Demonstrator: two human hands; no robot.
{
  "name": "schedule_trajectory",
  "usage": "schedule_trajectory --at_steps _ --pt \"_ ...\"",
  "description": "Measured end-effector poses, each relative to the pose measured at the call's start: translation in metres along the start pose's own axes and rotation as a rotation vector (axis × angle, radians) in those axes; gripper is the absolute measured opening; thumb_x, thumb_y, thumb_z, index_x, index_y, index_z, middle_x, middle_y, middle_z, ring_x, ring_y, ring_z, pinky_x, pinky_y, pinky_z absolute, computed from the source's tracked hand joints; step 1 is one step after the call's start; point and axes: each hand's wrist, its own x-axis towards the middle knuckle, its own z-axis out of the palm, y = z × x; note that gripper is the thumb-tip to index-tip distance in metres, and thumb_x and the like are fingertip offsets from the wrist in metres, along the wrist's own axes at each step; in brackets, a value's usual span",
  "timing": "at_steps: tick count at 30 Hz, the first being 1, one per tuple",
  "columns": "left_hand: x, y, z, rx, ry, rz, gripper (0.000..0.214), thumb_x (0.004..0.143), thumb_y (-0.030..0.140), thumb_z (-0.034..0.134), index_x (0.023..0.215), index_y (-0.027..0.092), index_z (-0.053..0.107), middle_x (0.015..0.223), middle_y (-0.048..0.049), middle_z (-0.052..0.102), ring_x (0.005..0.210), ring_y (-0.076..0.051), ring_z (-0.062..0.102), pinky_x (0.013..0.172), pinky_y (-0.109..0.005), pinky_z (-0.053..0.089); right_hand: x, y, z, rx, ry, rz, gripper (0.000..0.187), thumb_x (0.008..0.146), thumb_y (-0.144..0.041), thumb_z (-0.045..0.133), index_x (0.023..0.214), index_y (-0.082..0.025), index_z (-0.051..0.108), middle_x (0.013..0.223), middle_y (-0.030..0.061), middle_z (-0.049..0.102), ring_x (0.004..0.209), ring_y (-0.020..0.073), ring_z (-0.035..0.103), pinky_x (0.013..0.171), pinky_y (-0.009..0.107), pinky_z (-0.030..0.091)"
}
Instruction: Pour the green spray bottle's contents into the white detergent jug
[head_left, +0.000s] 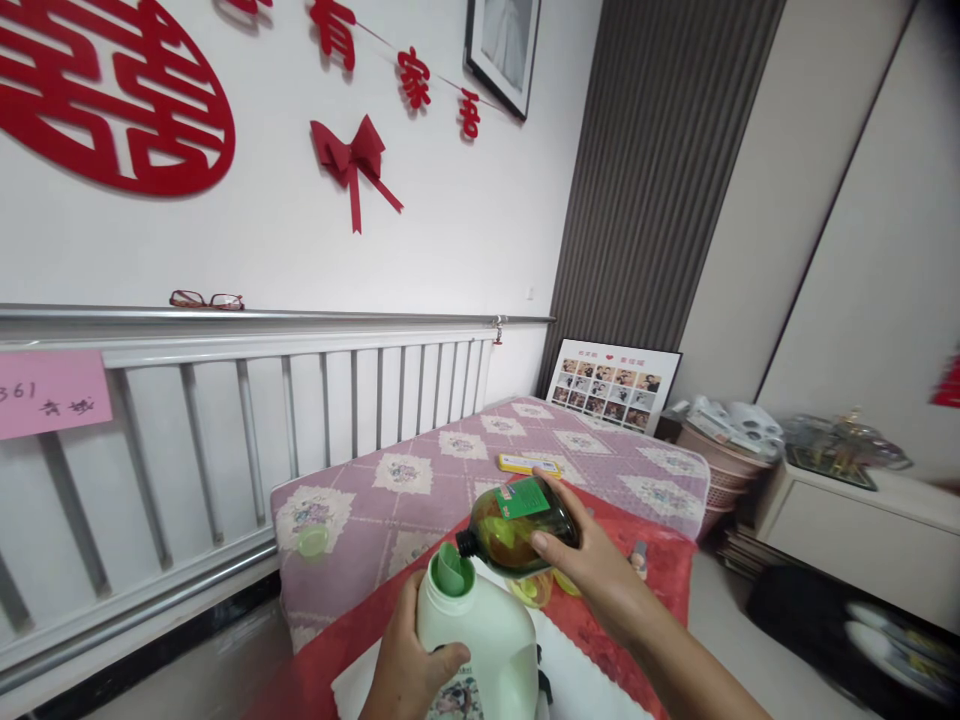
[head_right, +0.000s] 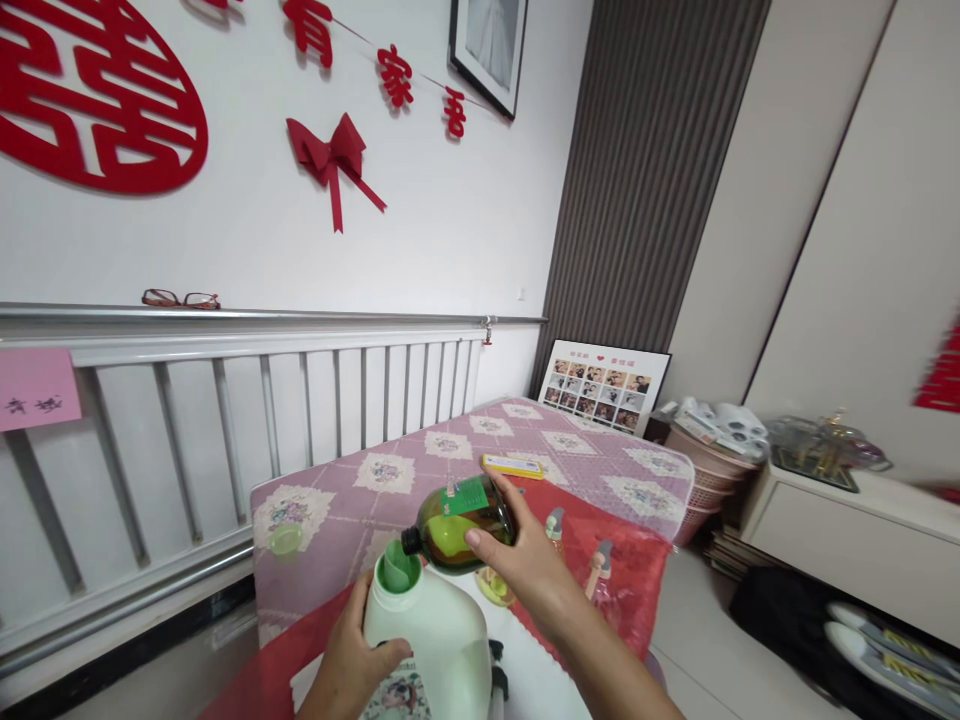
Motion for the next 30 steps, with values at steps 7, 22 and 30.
schedule_trajectory --at_steps 7,22,30 --pt "0.0023 -0.0025 0.0009 -0.002 0.024 0.019 0.084 0.051 0.026 0.069 0.131 0.015 0.045 0.128 -0.0131 0.066 0.12 -0.032 0.06 0.105 -0.043 0.045 0.0017 0.0044 -0.0003 0.021 -0.027 0.004 0.107 0.062 -0.067 0.077 0.15 -0.024 0.035 0.149 0.0148 0.051 0.133 0.0348 0.052 0.113 0.047 0.041" --pt "0.0025 -0.0044 0.0008 -0.024 0.009 0.029 0.084 0.053 0.025 0.068 0.132 0.016 0.043 0.129 -0.0125 0.065 0.121 -0.031 0.06 0.106 -0.043 0.044 0.0011 0.0044 -0.0022 -0.001 -0.051 -0.016 0.107 0.066 -0.065 0.077 0.153 -0.025 0.03 0.151 0.0146 0.048 0.136 0.0337 0.049 0.115 0.048 0.038" --pt "0.0014 -0.0063 0.0014 0.018 0.03 0.016 0.084 0.052 0.023 0.067 0.131 0.016 0.044 0.126 -0.0123 0.066 0.118 -0.031 0.061 0.104 -0.041 0.046 0.0 0.0033 -0.0018 -0.024 -0.033 -0.051 0.099 0.069 -0.06 0.077 0.151 -0.026 0.035 0.151 0.0138 0.049 0.136 0.0331 0.05 0.114 0.047 0.039"
